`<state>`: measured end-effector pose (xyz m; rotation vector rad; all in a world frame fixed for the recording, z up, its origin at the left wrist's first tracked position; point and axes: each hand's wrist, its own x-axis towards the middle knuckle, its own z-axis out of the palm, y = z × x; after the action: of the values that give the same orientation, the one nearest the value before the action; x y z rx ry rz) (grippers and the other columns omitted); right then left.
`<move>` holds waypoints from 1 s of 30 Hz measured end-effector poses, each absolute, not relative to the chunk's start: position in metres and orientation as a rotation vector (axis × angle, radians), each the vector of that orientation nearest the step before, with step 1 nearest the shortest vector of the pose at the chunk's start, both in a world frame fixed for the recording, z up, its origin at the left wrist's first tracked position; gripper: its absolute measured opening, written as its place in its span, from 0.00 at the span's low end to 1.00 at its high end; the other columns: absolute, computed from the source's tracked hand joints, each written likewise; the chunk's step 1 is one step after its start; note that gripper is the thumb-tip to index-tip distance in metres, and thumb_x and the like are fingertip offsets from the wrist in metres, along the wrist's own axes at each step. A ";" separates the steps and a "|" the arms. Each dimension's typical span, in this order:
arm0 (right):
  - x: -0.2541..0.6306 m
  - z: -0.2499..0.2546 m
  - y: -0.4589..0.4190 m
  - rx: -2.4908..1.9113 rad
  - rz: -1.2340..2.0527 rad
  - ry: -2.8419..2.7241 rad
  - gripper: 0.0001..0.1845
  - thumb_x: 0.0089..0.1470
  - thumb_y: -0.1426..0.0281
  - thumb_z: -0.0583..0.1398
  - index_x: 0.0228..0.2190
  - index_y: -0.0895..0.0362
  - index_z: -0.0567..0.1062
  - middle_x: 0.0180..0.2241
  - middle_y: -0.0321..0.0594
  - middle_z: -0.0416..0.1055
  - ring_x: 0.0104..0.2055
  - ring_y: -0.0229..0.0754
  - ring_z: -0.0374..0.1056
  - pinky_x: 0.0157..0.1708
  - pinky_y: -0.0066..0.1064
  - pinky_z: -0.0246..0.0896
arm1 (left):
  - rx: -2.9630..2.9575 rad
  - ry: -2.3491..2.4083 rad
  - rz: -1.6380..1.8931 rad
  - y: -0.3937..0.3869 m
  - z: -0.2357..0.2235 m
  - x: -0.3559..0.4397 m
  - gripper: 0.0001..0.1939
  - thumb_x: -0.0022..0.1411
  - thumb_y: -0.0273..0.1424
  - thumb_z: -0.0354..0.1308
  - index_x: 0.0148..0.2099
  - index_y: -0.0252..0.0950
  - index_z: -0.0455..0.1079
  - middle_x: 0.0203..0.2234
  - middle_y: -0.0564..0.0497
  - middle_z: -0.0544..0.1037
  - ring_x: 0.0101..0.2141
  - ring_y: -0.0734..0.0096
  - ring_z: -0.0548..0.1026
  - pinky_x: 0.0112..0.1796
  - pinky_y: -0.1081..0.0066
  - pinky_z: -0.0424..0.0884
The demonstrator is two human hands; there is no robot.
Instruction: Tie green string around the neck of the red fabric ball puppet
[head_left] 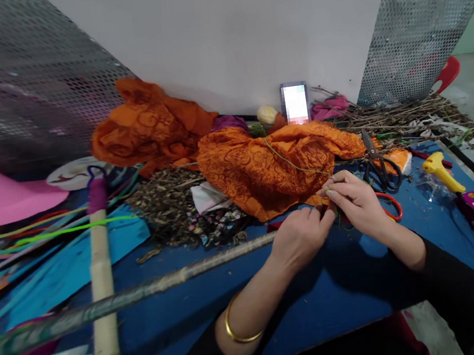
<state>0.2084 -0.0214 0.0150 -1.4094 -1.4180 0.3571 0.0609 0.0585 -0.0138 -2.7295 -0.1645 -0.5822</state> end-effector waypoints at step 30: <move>0.309 -0.010 -0.010 -1.549 0.939 -0.794 0.20 0.49 0.52 0.62 0.23 0.57 0.71 0.14 0.26 0.53 0.13 0.28 0.41 0.12 0.22 0.36 | -3.557 -0.918 -0.897 0.097 0.030 0.024 0.17 0.55 0.31 0.61 0.48 0.39 0.75 0.39 0.51 0.83 0.37 0.66 0.80 0.37 0.72 0.74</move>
<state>0.3092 -0.0102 -0.0097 -1.5490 -0.7936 0.9385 0.0242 0.0966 0.0300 -3.5575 -0.9184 -0.8975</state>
